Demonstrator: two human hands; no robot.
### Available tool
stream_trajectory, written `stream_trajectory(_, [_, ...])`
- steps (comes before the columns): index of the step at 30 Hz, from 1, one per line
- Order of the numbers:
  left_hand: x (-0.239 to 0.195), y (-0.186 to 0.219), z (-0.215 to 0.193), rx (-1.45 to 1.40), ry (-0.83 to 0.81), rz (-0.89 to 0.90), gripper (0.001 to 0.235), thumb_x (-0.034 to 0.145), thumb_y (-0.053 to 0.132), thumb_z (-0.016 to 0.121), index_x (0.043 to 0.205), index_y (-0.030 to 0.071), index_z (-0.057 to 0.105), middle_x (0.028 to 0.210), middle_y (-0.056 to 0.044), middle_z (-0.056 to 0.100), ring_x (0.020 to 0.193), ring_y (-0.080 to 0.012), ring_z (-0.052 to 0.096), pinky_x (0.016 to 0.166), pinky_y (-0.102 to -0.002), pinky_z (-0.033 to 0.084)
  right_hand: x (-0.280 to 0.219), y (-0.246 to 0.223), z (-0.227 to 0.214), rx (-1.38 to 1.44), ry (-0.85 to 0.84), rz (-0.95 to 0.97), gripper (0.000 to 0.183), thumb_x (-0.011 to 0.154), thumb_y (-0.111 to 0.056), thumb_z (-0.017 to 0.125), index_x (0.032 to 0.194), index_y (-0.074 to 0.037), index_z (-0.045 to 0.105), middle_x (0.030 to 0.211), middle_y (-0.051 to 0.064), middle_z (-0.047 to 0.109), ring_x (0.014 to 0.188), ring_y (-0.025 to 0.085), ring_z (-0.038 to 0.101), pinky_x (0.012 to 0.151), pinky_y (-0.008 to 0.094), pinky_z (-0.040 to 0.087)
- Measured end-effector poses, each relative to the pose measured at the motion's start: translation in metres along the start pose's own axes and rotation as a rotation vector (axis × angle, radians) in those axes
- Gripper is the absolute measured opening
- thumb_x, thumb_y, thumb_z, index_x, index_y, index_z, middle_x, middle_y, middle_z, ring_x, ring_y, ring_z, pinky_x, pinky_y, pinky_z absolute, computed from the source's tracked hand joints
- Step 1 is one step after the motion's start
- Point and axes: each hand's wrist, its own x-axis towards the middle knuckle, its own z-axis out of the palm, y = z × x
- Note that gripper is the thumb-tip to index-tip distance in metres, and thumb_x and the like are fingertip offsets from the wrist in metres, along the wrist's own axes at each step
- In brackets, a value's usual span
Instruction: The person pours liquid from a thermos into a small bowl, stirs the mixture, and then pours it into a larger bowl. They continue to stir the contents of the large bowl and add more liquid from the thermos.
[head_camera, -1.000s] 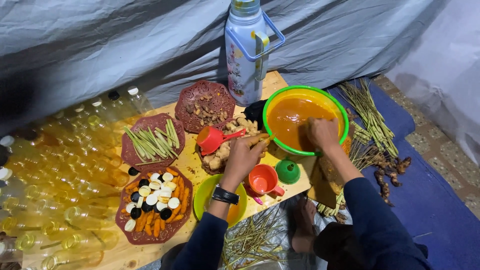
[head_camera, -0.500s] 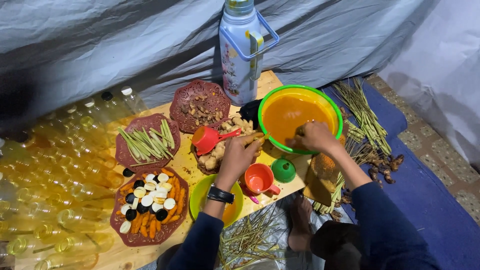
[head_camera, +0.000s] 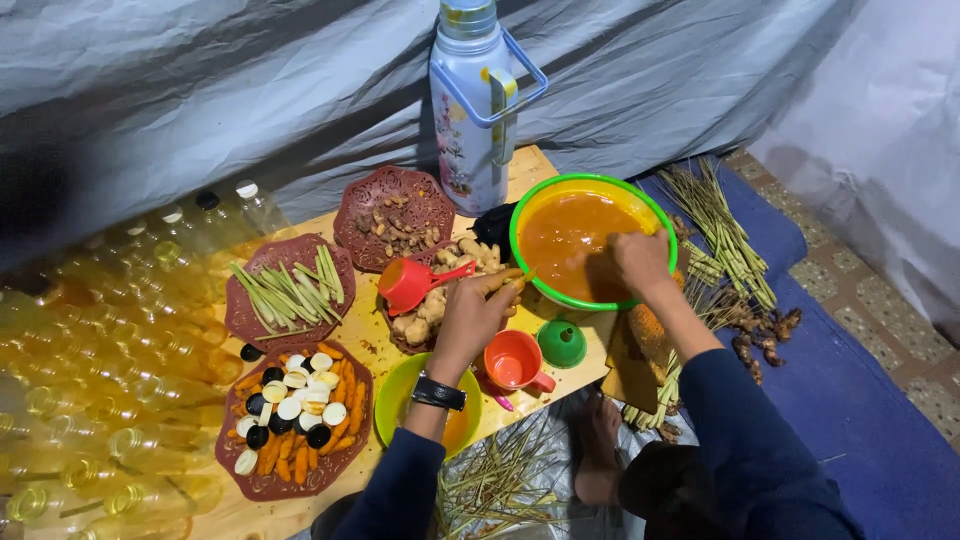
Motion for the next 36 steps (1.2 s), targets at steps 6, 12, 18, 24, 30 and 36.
stream_trajectory(6, [-0.005,-0.002,-0.003,-0.038,0.002,0.034,0.029,0.097,0.013,0.067,0.121,-0.002,0.074,0.094,-0.036,0.073,0.087,-0.0370,0.076,0.069,-0.038,0.064,-0.039,-0.001,-0.077,0.193,-0.239,-0.006,0.017,0.080,-0.025,0.063,0.080,-0.021,0.080,0.079,0.006,0.078,0.086,0.033,0.075,0.086,0.045,0.037])
stream_trajectory(12, [-0.006,0.003,-0.003,-0.026,-0.007,0.047,0.029,0.097,0.013,0.066,0.122,0.000,0.073,0.092,-0.031,0.074,0.086,-0.0317,0.076,0.069,-0.034,0.064,-0.045,-0.032,-0.110,0.512,-0.256,-0.092,0.025,0.083,-0.015,0.060,0.092,-0.008,0.083,0.093,0.018,0.080,0.100,0.044,0.072,0.090,0.050,0.047])
stream_trajectory(18, [-0.007,0.002,-0.002,-0.066,-0.008,0.064,0.028,0.098,0.010,0.067,0.122,-0.003,0.073,0.104,-0.037,0.071,0.093,-0.0365,0.075,0.075,-0.038,0.064,-0.028,-0.036,-0.065,0.791,-0.006,-0.075,0.023,0.094,-0.028,0.066,0.109,-0.017,0.080,0.105,0.013,0.079,0.108,0.042,0.071,0.099,0.051,0.046])
stream_trajectory(24, [-0.010,0.014,-0.002,-0.058,-0.001,0.058,0.028,0.097,0.011,0.068,0.121,-0.002,0.073,0.102,-0.036,0.072,0.091,-0.0354,0.075,0.074,-0.038,0.065,-0.031,-0.015,-0.042,0.583,0.209,0.063,0.021,0.093,-0.035,0.068,0.106,-0.025,0.081,0.091,0.008,0.079,0.091,0.036,0.075,0.084,0.043,0.055])
stream_trajectory(30, [-0.006,0.003,-0.001,-0.019,0.013,0.041,0.028,0.097,0.011,0.067,0.122,0.000,0.074,0.091,-0.029,0.073,0.082,-0.0282,0.075,0.067,-0.034,0.065,-0.054,0.003,-0.072,0.722,0.571,0.062,0.013,0.096,-0.016,0.071,0.100,-0.020,0.083,0.072,0.001,0.073,0.059,0.023,0.068,0.061,0.025,0.052])
stream_trajectory(36, [-0.003,0.003,0.001,0.002,0.013,0.034,0.028,0.096,0.010,0.068,0.121,-0.002,0.073,0.088,-0.029,0.073,0.078,-0.0276,0.075,0.058,-0.033,0.065,-0.075,0.012,-0.079,0.712,0.573,0.051,0.012,0.095,-0.005,0.069,0.092,-0.006,0.081,0.056,0.004,0.066,0.038,0.017,0.052,0.045,0.019,0.039])
